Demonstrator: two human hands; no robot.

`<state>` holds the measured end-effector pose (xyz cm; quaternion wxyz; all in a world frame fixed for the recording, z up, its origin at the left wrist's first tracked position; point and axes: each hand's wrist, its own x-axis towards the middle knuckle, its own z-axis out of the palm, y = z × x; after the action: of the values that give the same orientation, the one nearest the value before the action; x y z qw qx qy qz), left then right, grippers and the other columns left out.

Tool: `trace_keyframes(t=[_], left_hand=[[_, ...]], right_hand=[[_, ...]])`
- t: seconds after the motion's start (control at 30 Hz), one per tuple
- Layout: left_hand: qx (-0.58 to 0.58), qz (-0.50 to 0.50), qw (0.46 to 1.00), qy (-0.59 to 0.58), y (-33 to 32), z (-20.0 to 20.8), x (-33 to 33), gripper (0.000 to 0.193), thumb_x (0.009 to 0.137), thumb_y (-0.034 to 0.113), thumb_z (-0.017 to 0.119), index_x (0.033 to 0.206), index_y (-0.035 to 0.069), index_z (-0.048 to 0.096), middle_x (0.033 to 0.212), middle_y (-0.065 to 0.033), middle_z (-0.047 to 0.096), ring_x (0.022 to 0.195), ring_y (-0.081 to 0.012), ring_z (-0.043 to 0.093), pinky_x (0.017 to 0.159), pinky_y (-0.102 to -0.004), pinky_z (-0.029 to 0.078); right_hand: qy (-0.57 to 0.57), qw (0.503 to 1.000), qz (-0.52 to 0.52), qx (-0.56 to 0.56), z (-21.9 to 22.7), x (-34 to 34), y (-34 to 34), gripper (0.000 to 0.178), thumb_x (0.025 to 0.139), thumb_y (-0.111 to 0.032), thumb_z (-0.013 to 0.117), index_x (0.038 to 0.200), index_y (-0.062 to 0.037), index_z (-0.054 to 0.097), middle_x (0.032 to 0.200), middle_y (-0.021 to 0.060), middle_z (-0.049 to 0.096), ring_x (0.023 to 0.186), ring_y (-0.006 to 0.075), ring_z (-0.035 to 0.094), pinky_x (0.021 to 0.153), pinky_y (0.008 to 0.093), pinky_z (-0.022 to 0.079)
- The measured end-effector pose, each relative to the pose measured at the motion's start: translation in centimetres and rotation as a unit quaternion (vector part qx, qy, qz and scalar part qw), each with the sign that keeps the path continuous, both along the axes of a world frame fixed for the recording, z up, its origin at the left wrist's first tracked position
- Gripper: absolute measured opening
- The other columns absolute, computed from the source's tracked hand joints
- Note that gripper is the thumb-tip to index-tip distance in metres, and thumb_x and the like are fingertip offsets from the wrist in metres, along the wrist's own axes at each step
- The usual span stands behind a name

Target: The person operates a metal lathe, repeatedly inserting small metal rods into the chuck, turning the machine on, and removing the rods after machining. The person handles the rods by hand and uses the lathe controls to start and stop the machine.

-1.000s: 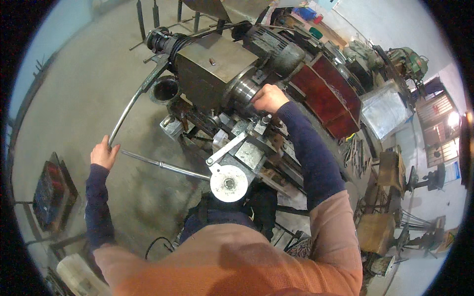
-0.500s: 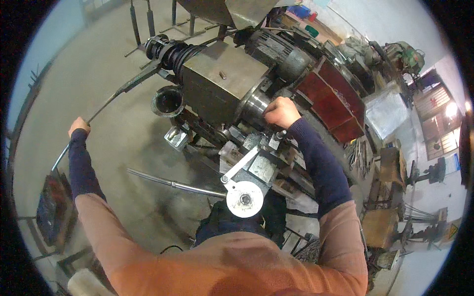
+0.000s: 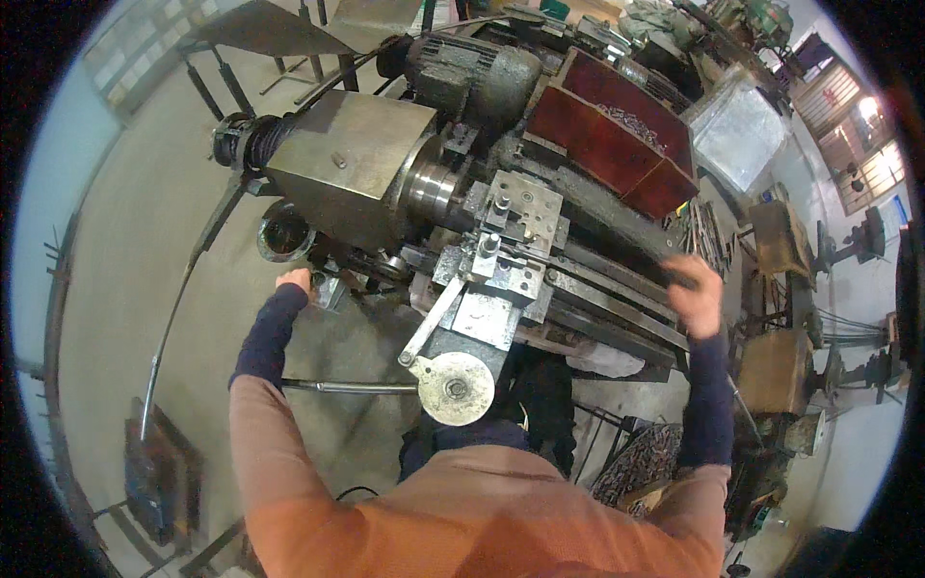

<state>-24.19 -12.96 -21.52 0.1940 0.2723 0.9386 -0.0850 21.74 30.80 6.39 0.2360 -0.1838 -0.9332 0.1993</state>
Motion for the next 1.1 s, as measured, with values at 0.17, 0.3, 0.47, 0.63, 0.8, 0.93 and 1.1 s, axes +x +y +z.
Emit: trace_keyframes(t=[0.17, 0.3, 0.47, 0.63, 0.8, 0.93, 1.1], left_hand=[[-0.047, -0.043, 0.994, 0.09, 0.2, -0.2, 0.9, 0.021, 0.077, 0.024, 0.058, 0.092, 0.011, 0.063, 0.092, -0.0097, 0.065, 0.087, -0.0262, 0.063, 0.075, -0.0397, 0.048], [-0.001, -0.102, 0.983, 0.155, -4.0, -4.1, -2.8, 0.021, 0.086, 0.023, 0.046, 0.1, 0.02, 0.061, 0.088, -0.0091, 0.065, 0.085, -0.0255, 0.063, 0.07, -0.0407, 0.048], [-0.011, 0.016, 0.989, 0.143, -1.9, 1.7, 2.1, 0.028, 0.084, 0.027, 0.049, 0.112, 0.026, 0.055, 0.088, -0.0095, 0.065, 0.083, -0.0276, 0.063, 0.07, -0.0415, 0.048], [0.132, 0.058, 0.989, 0.033, -6.7, 8.2, 5.5, 0.045, 0.075, 0.03, 0.062, 0.116, 0.012, 0.055, 0.086, -0.0131, 0.065, 0.082, -0.0309, 0.062, 0.073, -0.0397, 0.049], [0.326, 0.297, 0.898, -0.012, -16.9, 6.8, 12.8, 0.033, 0.075, 0.027, 0.062, 0.098, 0.003, 0.063, 0.071, -0.0141, 0.064, 0.066, -0.0212, 0.063, 0.064, -0.0319, 0.049], [0.358, 0.336, 0.868, 0.069, -16.3, 7.8, 14.5, 0.027, 0.076, 0.022, 0.063, 0.083, -0.004, 0.066, 0.067, -0.0107, 0.063, 0.056, -0.0177, 0.061, 0.058, -0.029, 0.047], [0.5, 0.4, 0.759, 0.117, -15.2, 5.7, 13.5, 0.03, 0.077, 0.022, 0.064, 0.088, -0.006, 0.064, 0.065, -0.0075, 0.06, 0.047, -0.0127, 0.053, 0.047, -0.0268, 0.043]], right_hand=[[-0.052, 0.967, -0.242, -0.065, -5.5, 16.2, 7.1, 0.033, 0.064, -0.005, 0.051, 0.093, 0.0028, 0.065, 0.087, 0.0152, 0.065, 0.083, 0.0233, 0.062, 0.077, 0.0299, 0.046], [-0.172, 0.878, -0.446, -0.022, -10.7, 27.0, 13.9, 0.033, 0.066, -0.007, 0.053, 0.095, -0.0019, 0.066, 0.09, 0.0184, 0.065, 0.086, 0.0257, 0.063, 0.076, 0.0313, 0.047], [-0.35, 0.776, -0.519, -0.077, -12.5, 37.1, 14.5, 0.056, 0.063, -0.015, 0.064, 0.118, -0.0111, 0.054, 0.102, 0.016, 0.062, 0.094, 0.0303, 0.06, 0.081, 0.0371, 0.047], [-0.382, 0.708, -0.59, -0.069, -17.4, 45.1, 14.1, 0.057, 0.066, -0.018, 0.062, 0.121, -0.0116, 0.05, 0.112, 0.0141, 0.058, 0.106, 0.0303, 0.054, 0.088, 0.0385, 0.043], [-0.454, 0.645, -0.612, -0.054, -18.3, 42.0, 12.4, 0.042, 0.071, -0.022, 0.06, 0.112, -0.0112, 0.057, 0.107, 0.0131, 0.06, 0.1, 0.03, 0.057, 0.083, 0.0404, 0.047], [-0.429, 0.651, -0.626, -0.041, -19.1, 42.9, 7.1, 0.038, 0.071, -0.027, 0.06, 0.105, -0.0094, 0.06, 0.104, 0.0171, 0.061, 0.098, 0.0335, 0.058, 0.081, 0.042, 0.047], [-0.372, 0.655, -0.656, -0.044, -19.5, 40.4, 2.5, 0.036, 0.067, -0.028, 0.06, 0.095, -0.0061, 0.063, 0.097, 0.0204, 0.062, 0.093, 0.0359, 0.058, 0.08, 0.0422, 0.045]])
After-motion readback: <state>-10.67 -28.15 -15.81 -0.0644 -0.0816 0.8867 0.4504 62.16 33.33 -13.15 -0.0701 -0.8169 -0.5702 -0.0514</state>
